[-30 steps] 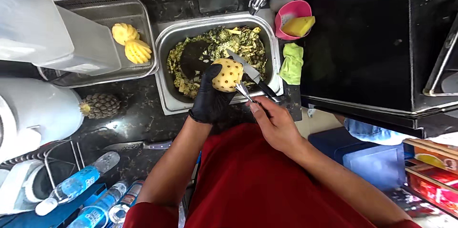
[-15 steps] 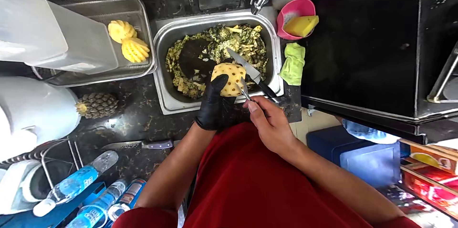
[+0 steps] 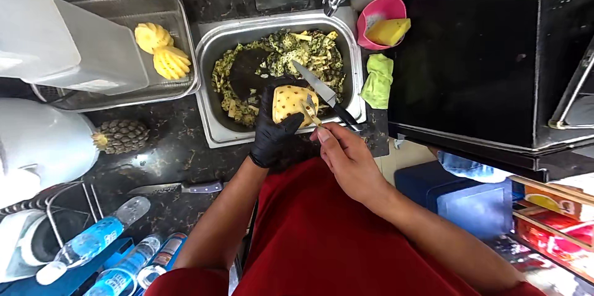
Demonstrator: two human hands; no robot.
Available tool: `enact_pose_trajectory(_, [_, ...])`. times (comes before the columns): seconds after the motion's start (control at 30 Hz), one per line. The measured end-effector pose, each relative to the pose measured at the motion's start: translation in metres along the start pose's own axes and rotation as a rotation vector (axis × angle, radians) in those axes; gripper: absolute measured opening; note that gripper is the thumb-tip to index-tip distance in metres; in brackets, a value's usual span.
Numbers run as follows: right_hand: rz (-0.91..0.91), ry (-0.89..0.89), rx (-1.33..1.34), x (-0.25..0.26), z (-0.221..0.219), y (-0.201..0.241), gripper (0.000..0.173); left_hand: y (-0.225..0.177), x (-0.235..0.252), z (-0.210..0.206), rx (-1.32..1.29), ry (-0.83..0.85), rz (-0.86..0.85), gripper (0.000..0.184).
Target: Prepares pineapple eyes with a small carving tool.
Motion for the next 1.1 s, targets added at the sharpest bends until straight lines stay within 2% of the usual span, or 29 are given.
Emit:
enact_pose_trajectory(0.13, [-0.008, -0.004, -0.024, 0.002, 0.002, 0.003, 0.033, -0.002, 0.001, 0.005, -0.042, -0.029, 0.031, 0.084])
enact_pose_trajectory(0.27, [0.027, -0.048, -0.087, 0.012, 0.001, 0.0, 0.032, 0.013, -0.003, -0.003, -0.552, -0.191, 0.099, 0.071])
enact_pose_trajectory(0.33, [0.036, -0.052, -0.106, 0.014, 0.0, -0.002, 0.033, 0.012, 0.001, -0.012, -0.689, -0.258, 0.173, 0.064])
enact_pose_trajectory(0.43, [0.043, -0.02, -0.088, 0.012, -0.005, -0.004, 0.032, 0.012, -0.001, -0.009, -0.655, -0.366, 0.222, 0.05])
enact_pose_trajectory(0.63, [0.065, -0.02, -0.064, 0.008, -0.007, -0.002, 0.032, 0.009, -0.001, -0.009, -0.593, -0.297, 0.091, 0.042])
enact_pose_trajectory(0.73, [0.044, 0.002, -0.05, 0.006, -0.008, -0.001, 0.035, 0.005, 0.0, -0.005, -0.516, -0.263, 0.033, 0.051])
enact_pose_trajectory(0.9, [0.059, 0.002, -0.012, 0.011, -0.009, 0.006, 0.033, 0.01, -0.01, -0.007, -0.44, -0.232, 0.045, 0.056])
enact_pose_trajectory(1.0, [0.019, 0.047, -0.016, 0.007, -0.01, 0.005, 0.035, 0.006, -0.007, 0.003, -0.419, -0.201, -0.029, 0.067])
enact_pose_trajectory(1.1, [0.039, 0.046, -0.015, 0.008, -0.009, 0.008, 0.035, -0.001, -0.002, 0.006, -0.333, -0.154, -0.065, 0.069])
Point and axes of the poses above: each hand's wrist, its own x-axis towards the middle knuckle, its own z-axis out of the back of the hand, y = z × x, the point moved 7 cm from there along x, towards the middle knuckle, and after that the axes turned 14 degrees about y, right-handed, at the moved point
